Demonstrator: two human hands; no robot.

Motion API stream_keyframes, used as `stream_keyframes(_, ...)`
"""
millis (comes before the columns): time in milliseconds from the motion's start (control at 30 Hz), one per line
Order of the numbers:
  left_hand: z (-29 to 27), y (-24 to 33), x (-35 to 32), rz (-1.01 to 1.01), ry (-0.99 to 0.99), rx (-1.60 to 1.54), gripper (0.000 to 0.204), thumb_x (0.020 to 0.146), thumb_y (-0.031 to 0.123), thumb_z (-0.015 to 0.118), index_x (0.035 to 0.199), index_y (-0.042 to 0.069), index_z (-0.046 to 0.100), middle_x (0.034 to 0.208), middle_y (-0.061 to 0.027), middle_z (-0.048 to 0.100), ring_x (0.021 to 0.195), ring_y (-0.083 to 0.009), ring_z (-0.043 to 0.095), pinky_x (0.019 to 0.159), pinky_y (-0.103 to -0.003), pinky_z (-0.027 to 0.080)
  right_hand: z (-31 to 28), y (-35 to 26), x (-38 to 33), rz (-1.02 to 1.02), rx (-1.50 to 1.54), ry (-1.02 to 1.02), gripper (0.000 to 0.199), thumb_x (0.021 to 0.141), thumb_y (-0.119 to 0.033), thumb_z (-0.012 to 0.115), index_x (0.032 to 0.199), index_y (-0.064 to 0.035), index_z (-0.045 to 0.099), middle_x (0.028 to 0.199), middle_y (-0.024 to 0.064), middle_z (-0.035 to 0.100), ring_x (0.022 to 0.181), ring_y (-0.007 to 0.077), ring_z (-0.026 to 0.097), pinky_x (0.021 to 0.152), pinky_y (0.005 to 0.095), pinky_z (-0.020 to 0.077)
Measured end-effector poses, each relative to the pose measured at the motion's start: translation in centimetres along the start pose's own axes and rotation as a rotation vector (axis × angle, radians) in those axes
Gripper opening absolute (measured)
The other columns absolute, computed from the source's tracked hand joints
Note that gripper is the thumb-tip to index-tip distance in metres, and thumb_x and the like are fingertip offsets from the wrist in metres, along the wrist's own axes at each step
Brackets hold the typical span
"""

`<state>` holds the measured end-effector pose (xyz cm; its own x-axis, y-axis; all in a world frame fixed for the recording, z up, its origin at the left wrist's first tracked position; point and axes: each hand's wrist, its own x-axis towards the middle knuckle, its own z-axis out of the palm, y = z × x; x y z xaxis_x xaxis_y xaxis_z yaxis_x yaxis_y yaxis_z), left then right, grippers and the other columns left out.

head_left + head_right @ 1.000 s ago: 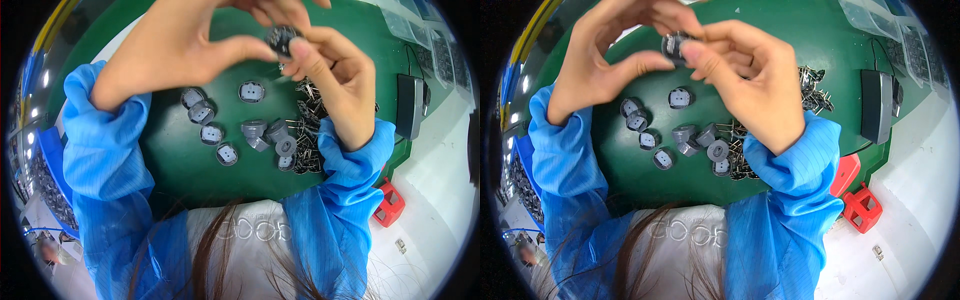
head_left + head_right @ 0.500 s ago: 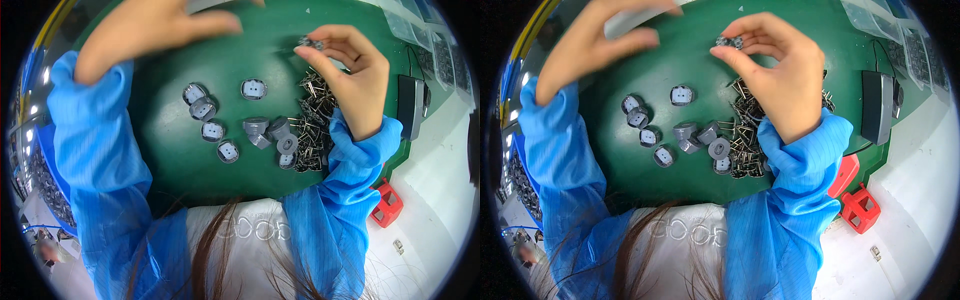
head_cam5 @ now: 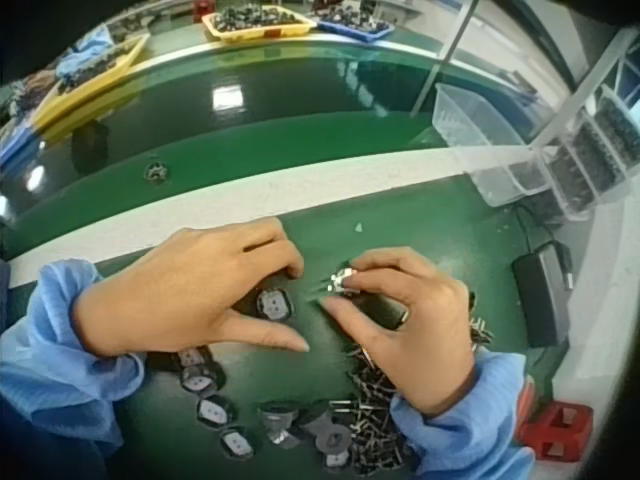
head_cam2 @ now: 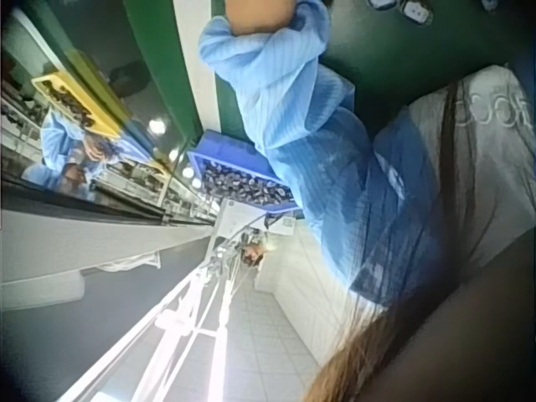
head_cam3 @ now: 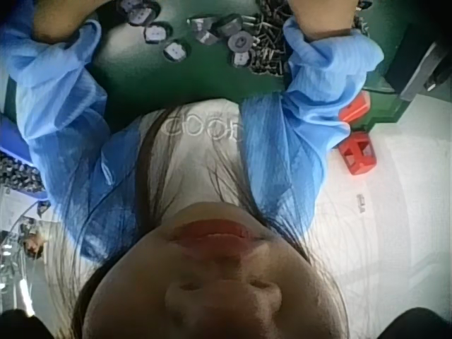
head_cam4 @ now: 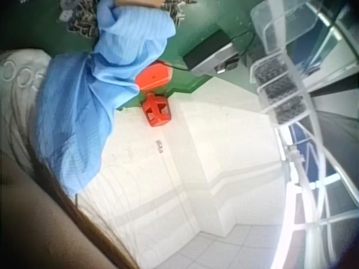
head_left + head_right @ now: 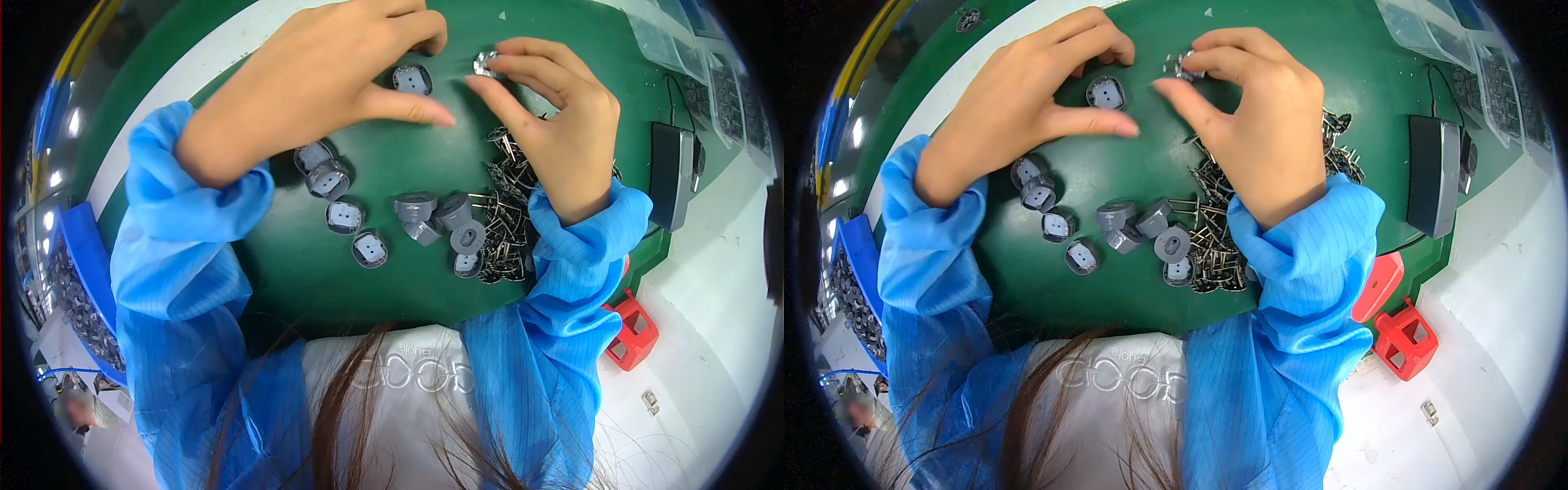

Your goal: The person inserts metal pins into small gray plastic housings on a green workbench. They pick up a housing, align a pin, and press it into place, repeating this process for multiple units. The person handles the components by hand without using any tools.

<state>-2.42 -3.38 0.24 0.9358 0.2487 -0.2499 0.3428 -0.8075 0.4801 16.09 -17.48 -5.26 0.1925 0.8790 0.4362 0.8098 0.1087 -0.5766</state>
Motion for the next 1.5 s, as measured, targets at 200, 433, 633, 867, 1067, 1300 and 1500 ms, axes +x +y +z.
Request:
stream_keyframes(200,0.3,-4.2,0.1,0.453,0.158,-0.061,0.044,0.082,0.014,0.083,0.119,-0.001,0.064,0.109,-0.0103,0.064,0.091,-0.0265,0.066,0.076,-0.035,0.054,-0.2,-0.4,0.1,0.068,0.062,-0.04,0.018,0.075,-0.008,0.086,0.091,-0.0041,0.078,0.093,0.0088,0.075,0.08,0.0268,0.073,0.072,0.0338,0.0577)
stream_keyframes(433,2.0,-2.9,0.7,0.226,0.225,-0.287,0.033,0.075,0.001,0.082,0.105,0.004,0.069,0.104,-0.0033,0.069,0.092,-0.0175,0.066,0.078,-0.033,0.054,-0.4,-0.4,0.3,-0.009,0.091,-0.082,0.02,0.077,-0.002,0.084,0.096,-0.0045,0.077,0.09,0.0094,0.074,0.074,0.0208,0.072,0.065,0.0289,0.0576)
stream_keyframes(633,2.3,-1.8,0.0,0.058,0.209,-0.64,0.029,0.079,-0.007,0.075,0.107,-0.002,0.07,0.097,-0.0047,0.072,0.09,-0.0118,0.072,0.084,-0.025,0.057,-1.4,-3.5,0.5,0.236,0.412,-0.128,0.014,0.087,0.005,0.076,0.1,0.0038,0.073,0.102,0.0073,0.073,0.092,0.0144,0.069,0.077,0.0265,0.059)
stream_keyframes(867,2.6,-0.8,-0.5,-0.01,0.243,-0.707,0.031,0.078,-0.008,0.076,0.108,-0.002,0.07,0.091,-0.0043,0.072,0.086,-0.0102,0.072,0.08,-0.023,0.058,-0.8,-3.9,0.2,0.18,0.381,-0.135,0.02,0.086,0.007,0.076,0.106,0.0047,0.074,0.105,0.0104,0.073,0.096,0.0159,0.07,0.08,0.0274,0.0591)
stream_keyframes(1067,2.7,-0.7,-0.5,0.011,0.262,-0.771,0.03,0.079,-0.007,0.079,0.107,-0.003,0.07,0.093,-0.006,0.073,0.087,-0.0113,0.073,0.081,-0.023,0.058,-1.2,-3.9,0.3,0.17,0.347,-0.107,0.019,0.087,0.009,0.074,0.105,0.0049,0.075,0.103,0.0104,0.075,0.094,0.016,0.072,0.081,0.0268,0.0594)
stream_keyframes(1300,3.0,-0.8,-0.3,0.009,0.271,-0.799,0.03,0.08,-0.006,0.082,0.108,-0.005,0.07,0.095,-0.0091,0.075,0.09,-0.0135,0.075,0.084,-0.024,0.059,-0.5,-3.8,0.0,0.104,0.256,0.019,0.015,0.085,0.008,0.076,0.1,0.0048,0.076,0.096,0.0094,0.077,0.09,0.014,0.072,0.079,0.0245,0.0583)
stream_keyframes(1500,3.1,-0.9,-0.5,0.022,0.286,-0.822,0.032,0.079,-0.007,0.082,0.11,-0.005,0.07,0.095,-0.0101,0.075,0.09,-0.0146,0.075,0.084,-0.025,0.06,-0.5,-3.9,0.1,0.034,0.147,0.06,0.014,0.083,0.008,0.078,0.096,0.0027,0.077,0.094,0.0088,0.077,0.085,0.0141,0.071,0.074,0.0253,0.0571)
